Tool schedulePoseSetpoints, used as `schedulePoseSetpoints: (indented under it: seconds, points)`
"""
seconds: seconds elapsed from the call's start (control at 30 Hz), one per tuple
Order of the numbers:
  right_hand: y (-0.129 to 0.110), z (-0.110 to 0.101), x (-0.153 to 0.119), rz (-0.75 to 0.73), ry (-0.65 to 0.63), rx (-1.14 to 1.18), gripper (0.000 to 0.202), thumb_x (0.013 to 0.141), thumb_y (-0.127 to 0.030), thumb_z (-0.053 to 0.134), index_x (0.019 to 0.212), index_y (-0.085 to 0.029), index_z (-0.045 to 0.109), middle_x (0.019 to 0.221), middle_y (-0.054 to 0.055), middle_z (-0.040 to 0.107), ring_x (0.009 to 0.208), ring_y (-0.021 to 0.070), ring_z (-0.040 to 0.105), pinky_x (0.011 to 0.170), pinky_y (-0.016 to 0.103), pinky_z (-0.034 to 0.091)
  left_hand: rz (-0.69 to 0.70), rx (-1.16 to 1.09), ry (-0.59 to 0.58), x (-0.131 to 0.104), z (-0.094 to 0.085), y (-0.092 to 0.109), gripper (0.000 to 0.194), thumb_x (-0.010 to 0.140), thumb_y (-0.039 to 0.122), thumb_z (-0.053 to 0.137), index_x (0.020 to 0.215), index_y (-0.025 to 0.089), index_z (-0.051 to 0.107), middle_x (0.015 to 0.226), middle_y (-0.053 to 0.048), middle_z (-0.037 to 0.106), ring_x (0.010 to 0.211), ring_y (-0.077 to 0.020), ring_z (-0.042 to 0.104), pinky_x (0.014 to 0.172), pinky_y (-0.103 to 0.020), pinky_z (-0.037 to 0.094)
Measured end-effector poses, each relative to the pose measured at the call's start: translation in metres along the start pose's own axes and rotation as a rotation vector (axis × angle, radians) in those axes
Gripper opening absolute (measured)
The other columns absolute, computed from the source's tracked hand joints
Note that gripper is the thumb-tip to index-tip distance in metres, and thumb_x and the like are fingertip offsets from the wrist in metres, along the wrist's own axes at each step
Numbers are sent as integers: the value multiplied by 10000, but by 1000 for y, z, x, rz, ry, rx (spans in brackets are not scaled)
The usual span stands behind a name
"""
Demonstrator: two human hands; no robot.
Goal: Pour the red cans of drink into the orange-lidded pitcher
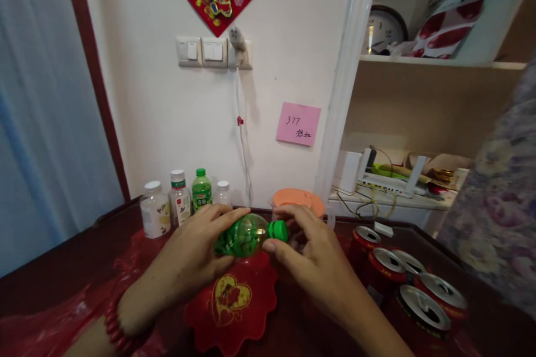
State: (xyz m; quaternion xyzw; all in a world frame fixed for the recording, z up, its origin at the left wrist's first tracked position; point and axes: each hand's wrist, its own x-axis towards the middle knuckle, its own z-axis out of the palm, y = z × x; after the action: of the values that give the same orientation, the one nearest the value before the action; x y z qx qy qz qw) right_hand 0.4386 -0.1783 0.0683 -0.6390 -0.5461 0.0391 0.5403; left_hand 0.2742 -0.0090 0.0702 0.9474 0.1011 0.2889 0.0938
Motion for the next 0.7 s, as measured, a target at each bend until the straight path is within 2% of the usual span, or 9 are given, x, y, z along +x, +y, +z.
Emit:
schedulePoseSetpoints:
  seconds: [0.07,0.13,0.2,0.27,0.4,0.47,0.57,0.63,0.7]
  points:
    - [0,1,-1,97,-44,-17,181,903,-392,660,1008,-247,630,830,-29,630,705,151,539,609,297,396,-8,-5,-19,-1,-1,2,697,748,123,625,1406,328,523,1252,-54,608,1129,-257,576,981,-445,475]
    - [0,2,-1,113,-84,-29,174,937,-407,591,934,-234,611,739,-31,602,629,148,506,565,301,367,-12,-6,-37,-1,-1,3,719,727,103,629,1404,322,524,1243,-54,610,1128,-259,573,984,-451,475]
    - [1,3,-2,47,-78,-50,113,933,-319,577,1008,-245,617,886,-13,639,686,148,535,607,305,395,-15,-16,-53,-1,-2,2,731,712,96,640,1400,317,527,1237,-55,612,1130,-262,570,988,-456,473]
    - [3,3,-3,-35,-60,-66,191,915,-225,577,1097,-272,611,1039,-5,635,783,152,564,676,310,427,-19,-36,-65,-1,-1,0,730,715,98,650,1402,310,523,1245,-56,611,1140,-260,568,1002,-455,467]
    - [6,2,-4,-160,16,-79,225,913,-160,571,1090,-296,601,1066,-17,620,924,156,582,775,305,456,-34,-89,-81,-1,0,-6,683,758,163,691,1403,292,509,1259,-62,618,1154,-265,571,1007,-458,463]
    - [5,0,-5,-161,71,-76,211,918,-193,595,1091,-313,601,1032,-29,627,867,145,584,741,291,459,-47,-131,-83,0,-1,-9,630,785,240,720,1381,277,518,1266,-70,627,1160,-277,576,1005,-469,459]
    - [4,-2,-8,-82,127,-71,196,905,-291,664,1091,-328,615,896,-48,631,680,123,545,606,268,434,-120,-236,-95,2,-1,-13,574,792,320,748,1320,241,536,1277,-80,631,1157,-283,588,996,-458,464]
    - [4,-2,-9,-51,135,-78,200,883,-331,700,1070,-328,630,823,-60,622,582,105,498,528,251,403,-195,-324,-148,3,2,-17,553,778,339,763,1268,215,537,1230,-82,644,1110,-274,607,961,-433,483]
    - [6,-2,-10,-47,134,-79,201,873,-340,714,1058,-327,637,863,-56,644,591,101,519,527,244,424,-249,-426,-237,3,8,-23,542,758,350,776,1215,190,534,1150,-80,658,1037,-262,623,898,-404,507]
